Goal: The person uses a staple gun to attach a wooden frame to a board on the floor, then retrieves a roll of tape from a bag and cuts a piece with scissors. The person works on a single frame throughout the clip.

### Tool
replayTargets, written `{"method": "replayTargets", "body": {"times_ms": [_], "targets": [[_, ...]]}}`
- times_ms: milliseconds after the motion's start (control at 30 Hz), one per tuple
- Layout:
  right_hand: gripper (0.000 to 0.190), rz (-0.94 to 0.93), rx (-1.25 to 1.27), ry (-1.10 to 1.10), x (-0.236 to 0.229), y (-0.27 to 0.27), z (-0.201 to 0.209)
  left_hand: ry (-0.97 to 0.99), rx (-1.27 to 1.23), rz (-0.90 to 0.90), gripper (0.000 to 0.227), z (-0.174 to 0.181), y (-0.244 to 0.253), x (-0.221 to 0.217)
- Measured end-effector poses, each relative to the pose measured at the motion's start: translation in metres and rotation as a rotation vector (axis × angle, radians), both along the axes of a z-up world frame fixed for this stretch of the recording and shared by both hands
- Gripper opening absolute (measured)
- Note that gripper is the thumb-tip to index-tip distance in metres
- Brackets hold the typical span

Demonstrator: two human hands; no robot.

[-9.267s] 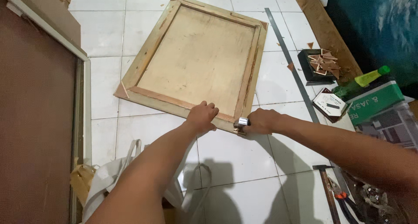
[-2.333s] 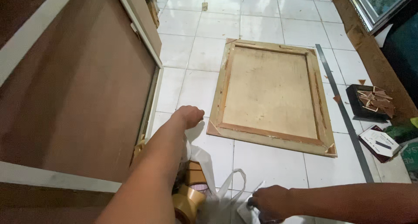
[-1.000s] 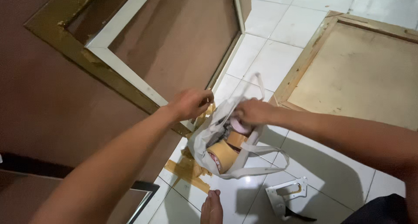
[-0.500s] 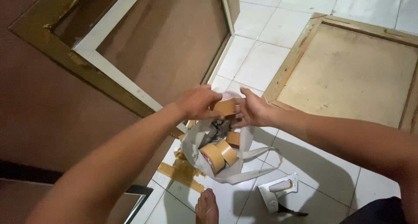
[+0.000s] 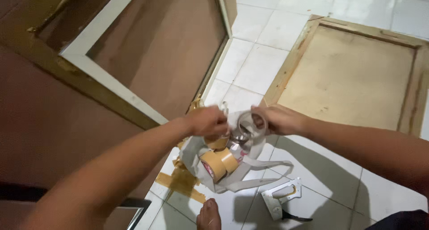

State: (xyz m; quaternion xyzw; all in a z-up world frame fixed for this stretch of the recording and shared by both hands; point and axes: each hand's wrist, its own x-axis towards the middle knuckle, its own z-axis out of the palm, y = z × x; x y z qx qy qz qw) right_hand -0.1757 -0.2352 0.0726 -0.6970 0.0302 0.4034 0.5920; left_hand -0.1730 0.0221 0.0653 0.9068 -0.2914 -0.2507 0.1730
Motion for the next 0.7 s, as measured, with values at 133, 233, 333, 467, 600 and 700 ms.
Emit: {"method": "replayTargets", "body": {"times_ms": [133,233,333,467,600,700], "targets": [[0.051,-0.271,0.168,0.042,0.063,-0.042,-0.108,-0.044,-0.346,0.230,0.059,0.009,-0.045,0.032],[0.048,-0.571,0.261,0.038,0.047,-0.047,-0.034,0.608,-0.661,0.497,0.099,0.011,-0.093,0.054],[0.055,-0.549,0.179,-0.048,0.049,-0.078,-0.026,0.533,-0.837,0.542,0.051,-0.020,-0.138,0.088],[0.069,-0.468,0.112,0.145,0.032,-0.128,-0.021,0.262,-0.570,0.382,0.046,-0.051,-0.197,0.111],[0.067,-0.526,-0.109,0.068,-0.018,-0.135,0.085,0.341,-0.578,0.342,0.042,0.002,-0.241,0.072],[0.073,-0.621,-0.142,-0.078,-0.043,-0.141,0.119,0.451,-0.693,0.314,0.046,0.032,-0.256,0.058]]}}
